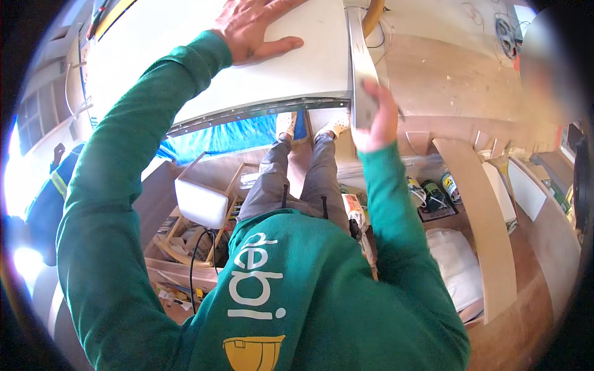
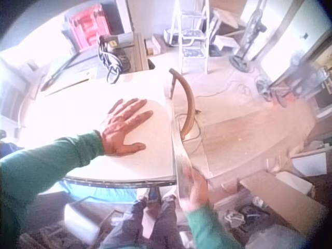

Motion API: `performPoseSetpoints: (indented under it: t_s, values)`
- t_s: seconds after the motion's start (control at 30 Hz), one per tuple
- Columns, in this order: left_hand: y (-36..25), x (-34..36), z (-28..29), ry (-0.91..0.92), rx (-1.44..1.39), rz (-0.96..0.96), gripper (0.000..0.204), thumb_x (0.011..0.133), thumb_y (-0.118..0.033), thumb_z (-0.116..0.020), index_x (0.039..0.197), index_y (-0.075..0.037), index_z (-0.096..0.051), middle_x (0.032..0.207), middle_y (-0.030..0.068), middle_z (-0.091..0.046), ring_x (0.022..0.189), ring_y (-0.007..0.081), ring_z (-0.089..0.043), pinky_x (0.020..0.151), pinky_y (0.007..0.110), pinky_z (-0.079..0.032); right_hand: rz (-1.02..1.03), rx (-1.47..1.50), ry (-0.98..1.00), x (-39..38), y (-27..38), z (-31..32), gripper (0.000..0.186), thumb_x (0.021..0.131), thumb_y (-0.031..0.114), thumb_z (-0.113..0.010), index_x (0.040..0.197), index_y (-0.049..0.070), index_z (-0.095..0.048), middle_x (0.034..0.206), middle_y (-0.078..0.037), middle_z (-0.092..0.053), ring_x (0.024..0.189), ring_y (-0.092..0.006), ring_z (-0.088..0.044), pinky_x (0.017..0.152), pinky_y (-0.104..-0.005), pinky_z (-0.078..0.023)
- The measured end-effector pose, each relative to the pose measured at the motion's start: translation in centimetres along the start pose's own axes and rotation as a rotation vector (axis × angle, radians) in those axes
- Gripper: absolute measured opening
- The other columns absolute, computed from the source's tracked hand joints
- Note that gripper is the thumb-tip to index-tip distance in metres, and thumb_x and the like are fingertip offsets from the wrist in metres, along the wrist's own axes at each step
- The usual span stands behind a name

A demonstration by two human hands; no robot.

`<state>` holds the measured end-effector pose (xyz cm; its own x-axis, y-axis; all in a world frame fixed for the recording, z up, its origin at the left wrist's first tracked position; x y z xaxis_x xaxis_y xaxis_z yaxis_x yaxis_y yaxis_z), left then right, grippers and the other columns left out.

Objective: The person holds an angle grinder, unscrews the flange nut by hand, removes a worn grinding disc, places a new sanding disc onto the spindle, and tightens the flange nut back into place.

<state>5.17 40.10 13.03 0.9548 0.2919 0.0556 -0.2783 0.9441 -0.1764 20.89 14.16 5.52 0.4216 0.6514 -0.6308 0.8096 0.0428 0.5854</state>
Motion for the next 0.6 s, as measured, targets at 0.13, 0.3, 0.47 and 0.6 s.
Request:
performPoseSetpoints:
  t_s: [0.13, 0.3, 0.47, 0.6]
  values:
    - [0.2, 0.0, 0.1, 0.009, -0.009, -0.007, 0.092, 0.082, -0.057, -0.071, 0.159, -0.018, -0.038, 0.165, 0.0215, -0.028, 0.151, 0.0456, -0.026, 0.121, 0.066, -0.020, -0.035, 0.003, -0.069, 1.1, 0.6, -1.1, 0.032, 0.089, 0.027, -0.071, 0.112, 0.006, -0.066, 0.098, -0.008, -0.071, 0.085, -0.0215, -0.069, 0.076, -0.0381, -0.058]
    - [-0.3, 0.4, 0.5, -0.134, 0.037, -0.038, 0.071, 0.087, -0.050, -0.069, 0.147, -0.016, -0.055, 0.150, 0.0248, -0.049, 0.139, 0.0424, -0.048, 0.112, 0.061, -0.038, -0.093, -0.045, 0.101, -6.1, 0.7, 1.8, 0.053, 0.089, 0.029, -0.070, 0.134, 0.002, -0.061, 0.104, -0.006, -0.071, 0.086, -0.0196, -0.066, 0.076, -0.0339, -0.056]
    - [0.5, 0.6, -0.8, -0.071, 0.058, -0.042, 0.088, 0.084, -0.058, -0.069, 0.160, -0.026, -0.037, 0.168, 0.0133, -0.027, 0.154, 0.0379, -0.028, 0.125, 0.061, -0.018, -0.003, -0.100, 0.048, 2.1, 1.4, -1.9, 0.027, 0.094, 0.027, -0.065, 0.112, 0.007, -0.069, 0.106, -0.006, -0.071, 0.097, -0.0207, -0.067, 0.091, -0.0359, -0.053]
    - [0.1, 0.2, 0.0, -0.032, 0.020, -0.022, 0.089, 0.080, -0.050, -0.073, 0.159, -0.022, -0.040, 0.167, 0.0165, -0.028, 0.152, 0.0411, -0.031, 0.123, 0.062, -0.021, -0.073, -0.130, -0.059, -1.9, 0.5, 0.0, 0.036, 0.092, 0.021, -0.063, 0.122, 0.002, -0.068, 0.115, -0.008, -0.072, 0.106, -0.0200, -0.067, 0.098, -0.0334, -0.051]
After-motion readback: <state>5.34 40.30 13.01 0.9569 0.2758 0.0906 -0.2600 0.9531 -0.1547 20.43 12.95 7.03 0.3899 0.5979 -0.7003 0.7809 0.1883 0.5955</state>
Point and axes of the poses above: each hand's wrist, its own x-axis towards the middle knuckle, its own z-axis out of the back of the hand, y = z × x, the point moved 1 cm from there along x, towards the middle knuckle
